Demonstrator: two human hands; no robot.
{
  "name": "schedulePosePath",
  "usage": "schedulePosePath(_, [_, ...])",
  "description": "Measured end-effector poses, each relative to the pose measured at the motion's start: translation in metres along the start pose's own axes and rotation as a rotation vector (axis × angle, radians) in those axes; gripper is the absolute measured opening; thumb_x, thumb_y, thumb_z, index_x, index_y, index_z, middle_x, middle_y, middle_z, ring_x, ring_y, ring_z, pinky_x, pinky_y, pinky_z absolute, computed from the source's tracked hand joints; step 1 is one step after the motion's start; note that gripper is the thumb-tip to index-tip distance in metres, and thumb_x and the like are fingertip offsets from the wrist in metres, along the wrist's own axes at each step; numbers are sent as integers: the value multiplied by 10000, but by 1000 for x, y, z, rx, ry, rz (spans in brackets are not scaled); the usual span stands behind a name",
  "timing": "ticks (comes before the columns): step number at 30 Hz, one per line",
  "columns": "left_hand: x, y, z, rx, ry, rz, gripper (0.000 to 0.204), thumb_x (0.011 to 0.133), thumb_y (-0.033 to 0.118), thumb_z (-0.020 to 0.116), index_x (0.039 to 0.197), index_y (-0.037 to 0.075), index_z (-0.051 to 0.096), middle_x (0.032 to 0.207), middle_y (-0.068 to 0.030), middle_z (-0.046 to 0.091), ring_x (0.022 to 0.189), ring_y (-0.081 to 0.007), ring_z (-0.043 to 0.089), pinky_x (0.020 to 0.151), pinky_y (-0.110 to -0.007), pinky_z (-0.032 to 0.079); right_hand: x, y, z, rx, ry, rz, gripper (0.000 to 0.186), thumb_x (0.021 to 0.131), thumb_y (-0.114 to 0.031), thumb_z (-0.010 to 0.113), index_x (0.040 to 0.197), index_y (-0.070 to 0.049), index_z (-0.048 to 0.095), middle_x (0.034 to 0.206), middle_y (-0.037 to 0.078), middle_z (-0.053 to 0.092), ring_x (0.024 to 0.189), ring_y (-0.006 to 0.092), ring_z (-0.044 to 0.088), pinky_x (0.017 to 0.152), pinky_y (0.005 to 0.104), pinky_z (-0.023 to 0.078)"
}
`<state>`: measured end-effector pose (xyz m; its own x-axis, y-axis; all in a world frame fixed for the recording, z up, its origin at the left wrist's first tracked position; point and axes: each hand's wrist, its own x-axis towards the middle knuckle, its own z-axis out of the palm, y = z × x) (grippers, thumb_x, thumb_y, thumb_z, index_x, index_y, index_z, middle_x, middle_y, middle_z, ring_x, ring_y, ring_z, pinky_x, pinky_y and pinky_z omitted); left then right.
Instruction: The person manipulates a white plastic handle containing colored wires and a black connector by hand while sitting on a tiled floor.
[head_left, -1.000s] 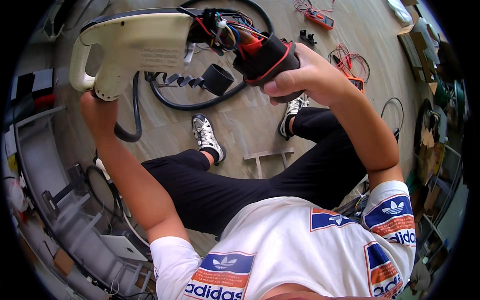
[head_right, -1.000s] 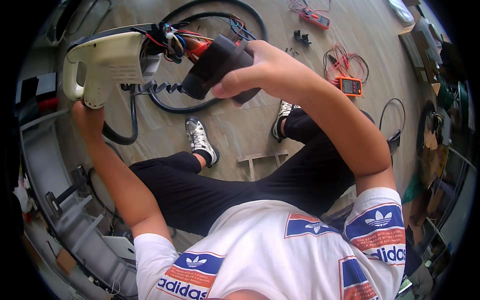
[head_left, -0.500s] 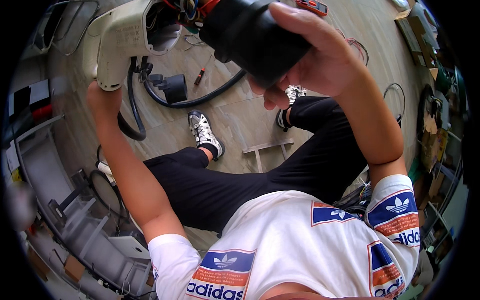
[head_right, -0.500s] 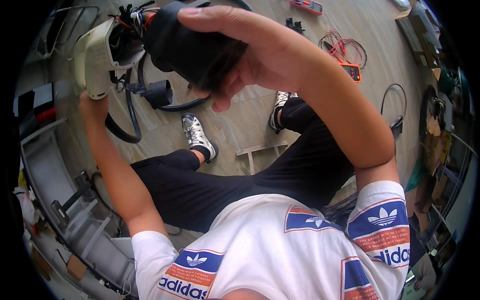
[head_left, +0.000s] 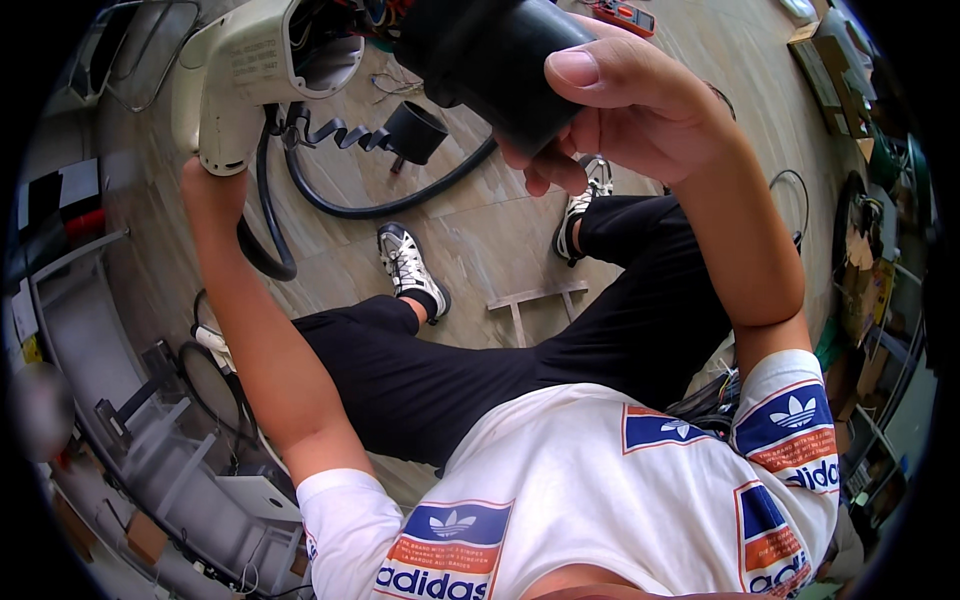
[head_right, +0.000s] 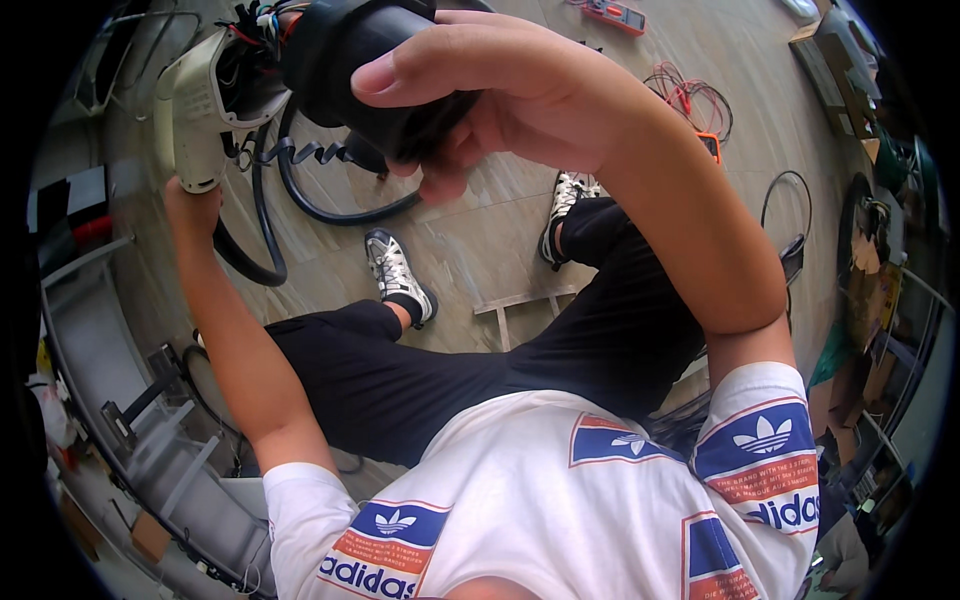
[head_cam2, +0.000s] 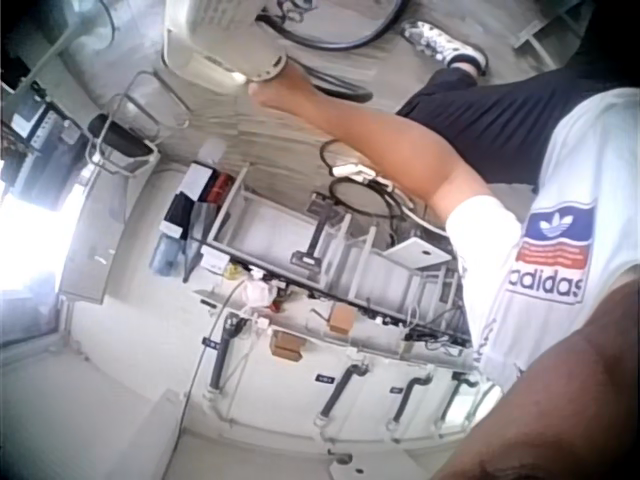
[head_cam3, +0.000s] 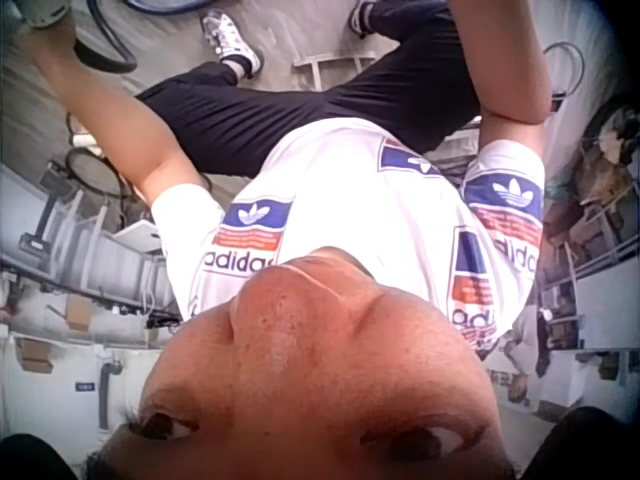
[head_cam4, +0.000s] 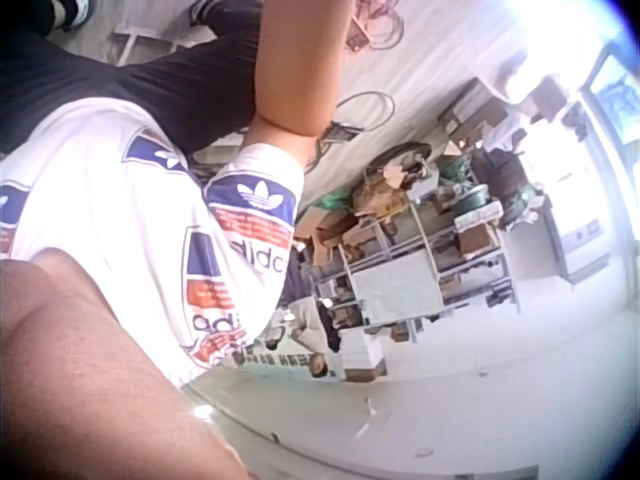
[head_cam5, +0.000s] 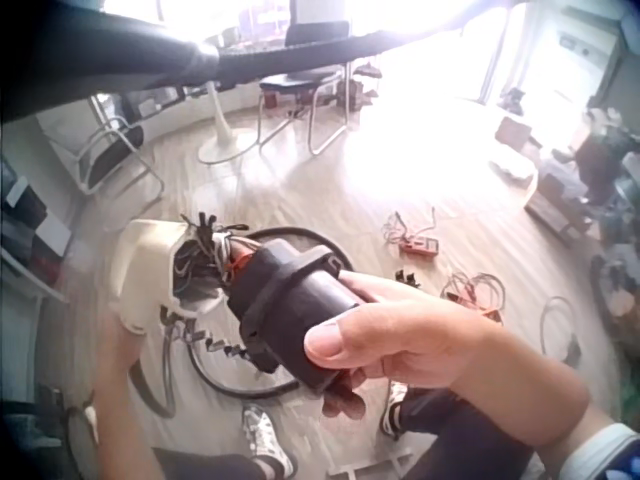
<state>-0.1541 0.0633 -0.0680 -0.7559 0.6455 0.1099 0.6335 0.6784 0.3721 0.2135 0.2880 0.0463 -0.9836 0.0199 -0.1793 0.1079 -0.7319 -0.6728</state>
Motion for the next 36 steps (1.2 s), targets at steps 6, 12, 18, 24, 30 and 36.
schedulePosePath(6, [-16,30,-10,-52,-74,13,311,777,268,759,884,-18,703,793,-199,673,813,-360,654,698,-414,509,1,15,-61,-74,54,-78,451,939,-315,608,1181,59,543,850,146,688,626,224,682,527,296,546])
schedulePosePath(12, [-35,37,-5,-54,-54,132,347,806,293,761,807,-45,683,636,-108,661,625,-193,671,615,-349,492,-6,9,-64,-267,223,-145,559,931,-474,570,1063,68,612,786,199,674,485,199,629,679,360,607])
schedulePosePath(18, [-53,51,-11,-62,-165,150,385,857,331,741,906,-46,684,732,-169,687,692,-281,685,661,-388,502,-5,10,-68,-134,389,-212,470,881,-416,678,1055,14,603,814,136,665,619,203,673,660,326,603])
schedulePosePath(24, [-88,77,-12,-49,-265,104,380,893,321,715,1035,-27,663,882,-246,687,880,-449,655,745,-479,507,4,7,-92,196,531,-223,411,984,-497,520,1079,-108,614,791,73,684,469,162,544,489,319,505])
schedulePosePath(30, [-124,77,31,-223,-166,397,348,933,237,671,1131,-40,600,990,-261,662,943,-463,631,806,-497,493,-5,-11,-117,177,627,-267,382,1005,-503,428,992,-166,608,787,60,686,396,127,431,434,282,418])
schedulePosePath(36, [-160,99,39,-281,-230,580,345,972,211,611,1199,-42,557,1055,-222,636,949,-408,623,837,-443,484,-23,-26,-125,143,528,-368,416,1004,-439,388,907,-108,621,663,71,659,333,130,409,334,278,364])
